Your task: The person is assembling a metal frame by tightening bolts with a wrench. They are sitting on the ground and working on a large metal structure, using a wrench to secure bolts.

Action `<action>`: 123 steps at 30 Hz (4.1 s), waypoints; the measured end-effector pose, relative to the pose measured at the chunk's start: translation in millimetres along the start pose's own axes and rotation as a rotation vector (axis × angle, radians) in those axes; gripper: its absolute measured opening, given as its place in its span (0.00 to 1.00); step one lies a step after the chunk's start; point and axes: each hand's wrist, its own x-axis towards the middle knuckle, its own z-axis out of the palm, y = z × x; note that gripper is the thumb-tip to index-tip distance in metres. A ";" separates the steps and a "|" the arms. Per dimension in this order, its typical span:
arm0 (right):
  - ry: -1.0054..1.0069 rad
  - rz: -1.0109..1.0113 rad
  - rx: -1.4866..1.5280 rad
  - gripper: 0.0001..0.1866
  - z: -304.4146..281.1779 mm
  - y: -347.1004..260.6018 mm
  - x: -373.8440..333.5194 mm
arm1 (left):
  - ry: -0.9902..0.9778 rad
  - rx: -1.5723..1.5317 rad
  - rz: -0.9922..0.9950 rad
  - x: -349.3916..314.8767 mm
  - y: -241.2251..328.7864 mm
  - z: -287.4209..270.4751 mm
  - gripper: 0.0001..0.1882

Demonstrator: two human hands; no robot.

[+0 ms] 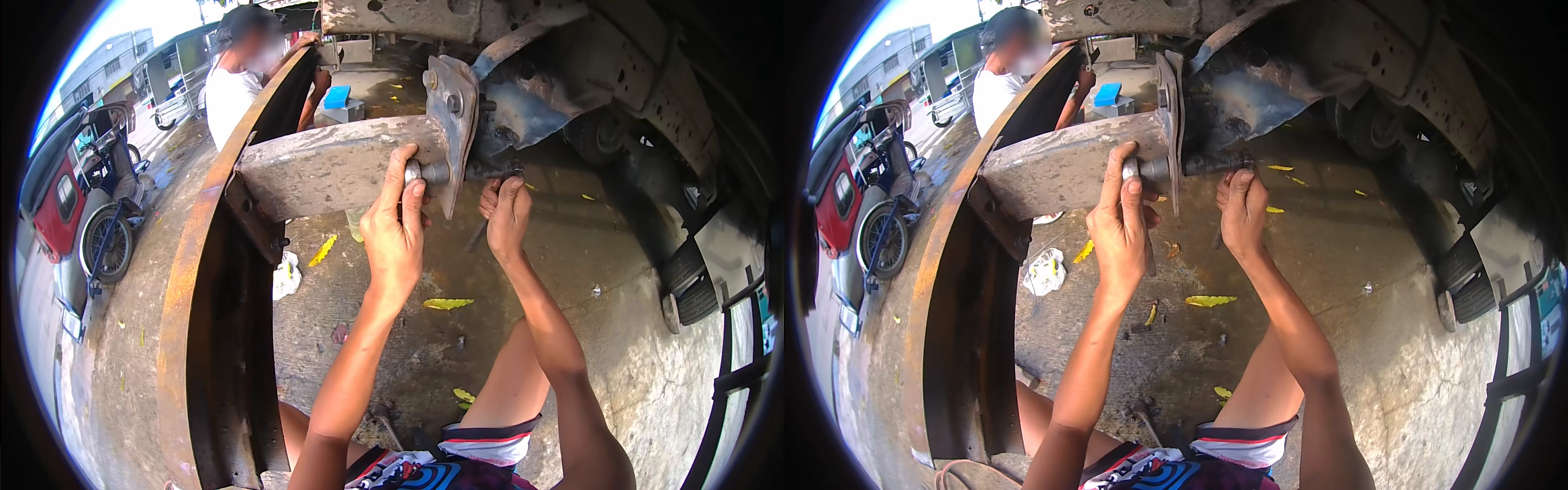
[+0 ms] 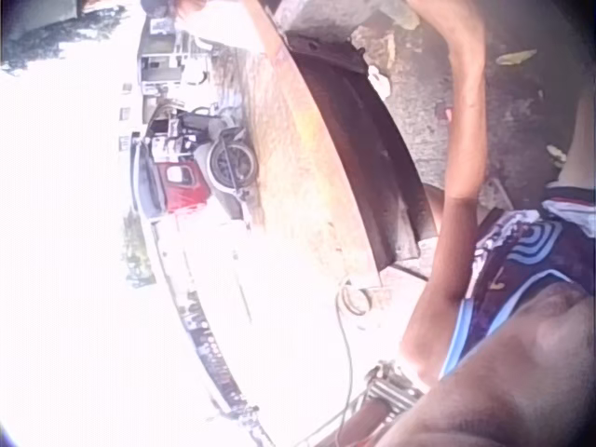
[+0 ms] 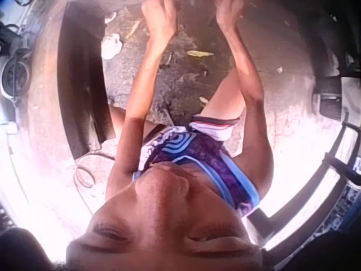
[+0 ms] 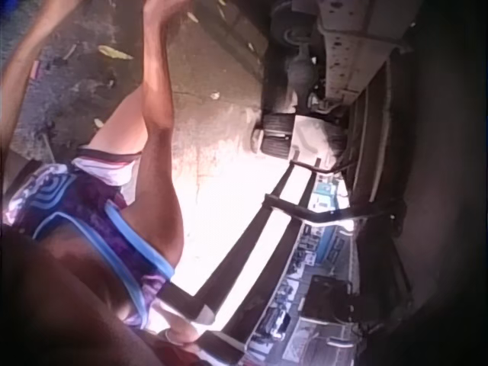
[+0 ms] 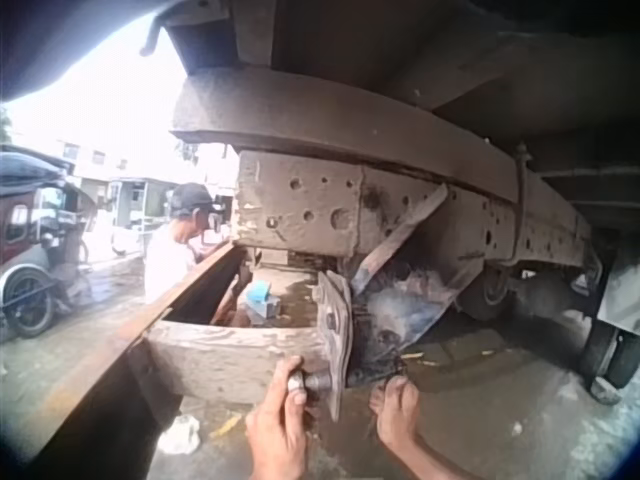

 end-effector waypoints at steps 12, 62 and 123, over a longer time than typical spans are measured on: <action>-0.127 0.697 -0.033 0.27 -3.0 -91.0 -4.3 | 0.013 0.009 -0.004 0.0 -1.9 -4.1 0.20; -0.958 0.559 -0.671 0.24 176.6 298.7 -380.0 | 0.226 -0.362 -1.301 -259.9 -159.5 -214.2 0.19; -1.993 0.275 -0.927 0.20 74.8 289.7 -211.1 | 1.047 -0.450 -1.582 -372.4 -333.4 -214.4 0.16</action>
